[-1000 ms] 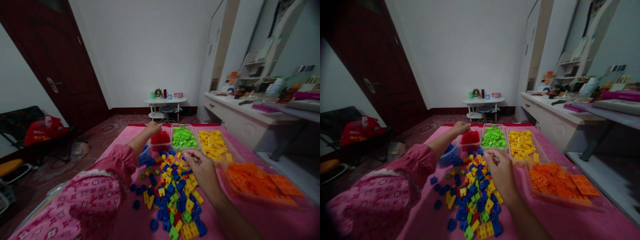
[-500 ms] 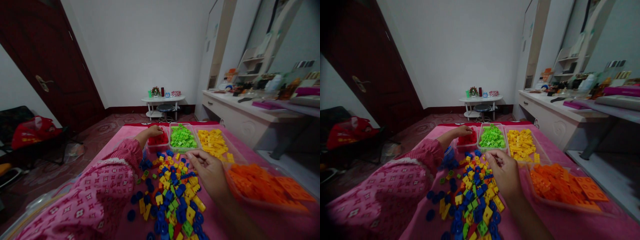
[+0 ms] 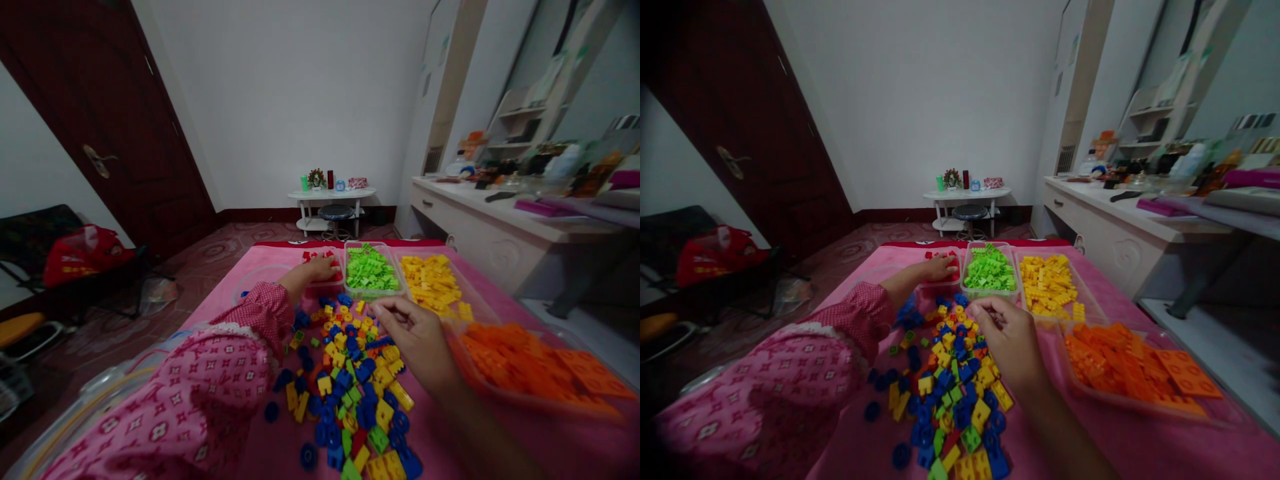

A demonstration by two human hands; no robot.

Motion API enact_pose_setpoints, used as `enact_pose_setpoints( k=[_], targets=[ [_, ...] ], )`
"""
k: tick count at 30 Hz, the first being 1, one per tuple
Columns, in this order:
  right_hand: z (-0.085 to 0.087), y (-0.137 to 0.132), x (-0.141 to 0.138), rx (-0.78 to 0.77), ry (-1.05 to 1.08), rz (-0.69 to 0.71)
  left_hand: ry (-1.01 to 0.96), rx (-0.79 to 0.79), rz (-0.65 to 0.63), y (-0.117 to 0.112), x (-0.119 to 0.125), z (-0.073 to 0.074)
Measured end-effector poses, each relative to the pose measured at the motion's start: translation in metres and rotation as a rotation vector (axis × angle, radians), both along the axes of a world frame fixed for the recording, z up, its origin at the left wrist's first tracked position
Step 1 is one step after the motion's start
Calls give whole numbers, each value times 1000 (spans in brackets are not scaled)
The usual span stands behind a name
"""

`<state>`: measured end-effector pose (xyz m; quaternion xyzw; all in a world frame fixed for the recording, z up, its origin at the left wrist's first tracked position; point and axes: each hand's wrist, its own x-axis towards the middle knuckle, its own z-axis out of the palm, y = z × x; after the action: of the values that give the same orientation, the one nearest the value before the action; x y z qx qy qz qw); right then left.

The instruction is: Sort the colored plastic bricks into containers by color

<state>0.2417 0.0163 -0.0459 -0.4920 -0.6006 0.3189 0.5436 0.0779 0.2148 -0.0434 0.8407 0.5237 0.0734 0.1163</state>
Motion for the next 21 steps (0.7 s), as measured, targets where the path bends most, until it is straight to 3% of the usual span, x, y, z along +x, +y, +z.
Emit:
enact_pose_setpoints(
  k=[5, 8, 11, 13, 17, 21],
  targets=[
    [-10, 5, 0, -9, -149, 36, -145, 87, -6, -54, 7, 23],
    [-23, 8, -2, -5, -256, 66, -351, 1, -48, -98, 6, 26],
    [-33, 7, -5, 2, -427, 82, -412, -30, -88, -132, -2, 17],
    [-35, 5, -8, -8, -539, 100, -371, 5, -30, -145, -11, 7],
    [-34, -2, -14, -36, -727, 143, -268, -37, 30, -153, -27, -13],
    [-34, -6, -16, -46, -839, 158, -272, -75, -103, -157, -34, -24]
  ],
)
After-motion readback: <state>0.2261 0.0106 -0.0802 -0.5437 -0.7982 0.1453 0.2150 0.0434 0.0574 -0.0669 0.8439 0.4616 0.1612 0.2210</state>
